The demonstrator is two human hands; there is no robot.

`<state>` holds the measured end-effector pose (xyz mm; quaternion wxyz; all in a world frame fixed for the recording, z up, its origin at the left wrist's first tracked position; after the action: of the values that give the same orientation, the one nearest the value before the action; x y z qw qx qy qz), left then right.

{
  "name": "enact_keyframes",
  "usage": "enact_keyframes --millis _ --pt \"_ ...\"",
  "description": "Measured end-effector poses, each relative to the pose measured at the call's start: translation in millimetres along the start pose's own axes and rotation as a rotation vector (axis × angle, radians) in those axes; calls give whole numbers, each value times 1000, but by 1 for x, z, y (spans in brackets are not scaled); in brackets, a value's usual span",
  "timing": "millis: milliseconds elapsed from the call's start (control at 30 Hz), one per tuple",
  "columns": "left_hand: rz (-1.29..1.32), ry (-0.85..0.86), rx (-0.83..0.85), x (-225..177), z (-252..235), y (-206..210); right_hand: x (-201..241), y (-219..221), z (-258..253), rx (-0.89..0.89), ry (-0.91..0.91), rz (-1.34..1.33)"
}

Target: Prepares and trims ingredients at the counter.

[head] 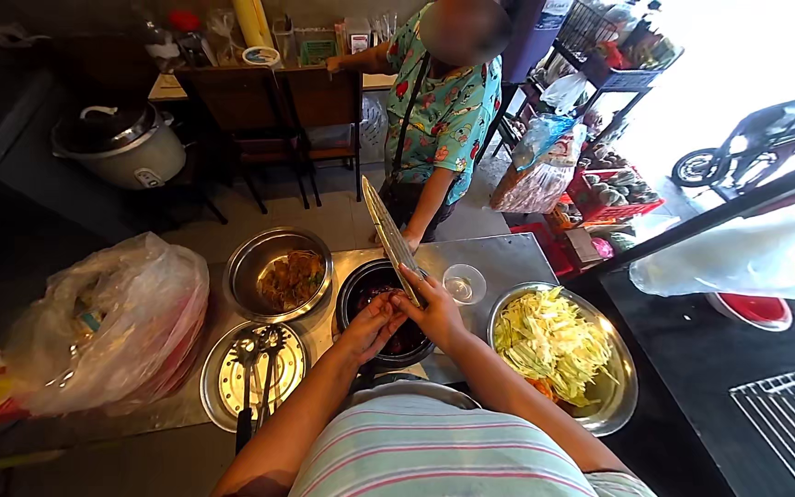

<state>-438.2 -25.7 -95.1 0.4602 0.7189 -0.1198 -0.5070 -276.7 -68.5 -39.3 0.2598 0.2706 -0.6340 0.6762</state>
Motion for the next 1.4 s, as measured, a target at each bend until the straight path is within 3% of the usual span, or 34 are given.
enact_keyframes --millis 533,967,1133,1233,1400 --pt "-238 81 120 -5 2 6 -1 8 1 79 97 -397" --pt "-340 127 30 0 0 3 2 16 2 50 6 -438" --pt "-434 123 -81 3 0 7 2 20 2 49 -12 -476" --pt "-499 116 -125 3 -1 8 -4 21 0 15 -51 -410" --pt "-372 112 -147 3 0 11 8 10 7 -131 -60 115"
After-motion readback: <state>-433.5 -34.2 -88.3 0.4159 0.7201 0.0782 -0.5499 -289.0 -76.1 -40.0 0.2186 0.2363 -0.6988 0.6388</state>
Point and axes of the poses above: each hand's wrist, its own z-axis away from the middle knuckle, its own y-axis out of the palm, x = y × z, the point moved 2 cm from there along -z, towards the middle knuckle, and after that the axes turned 14 degrees about x, right-handed, at the moved point
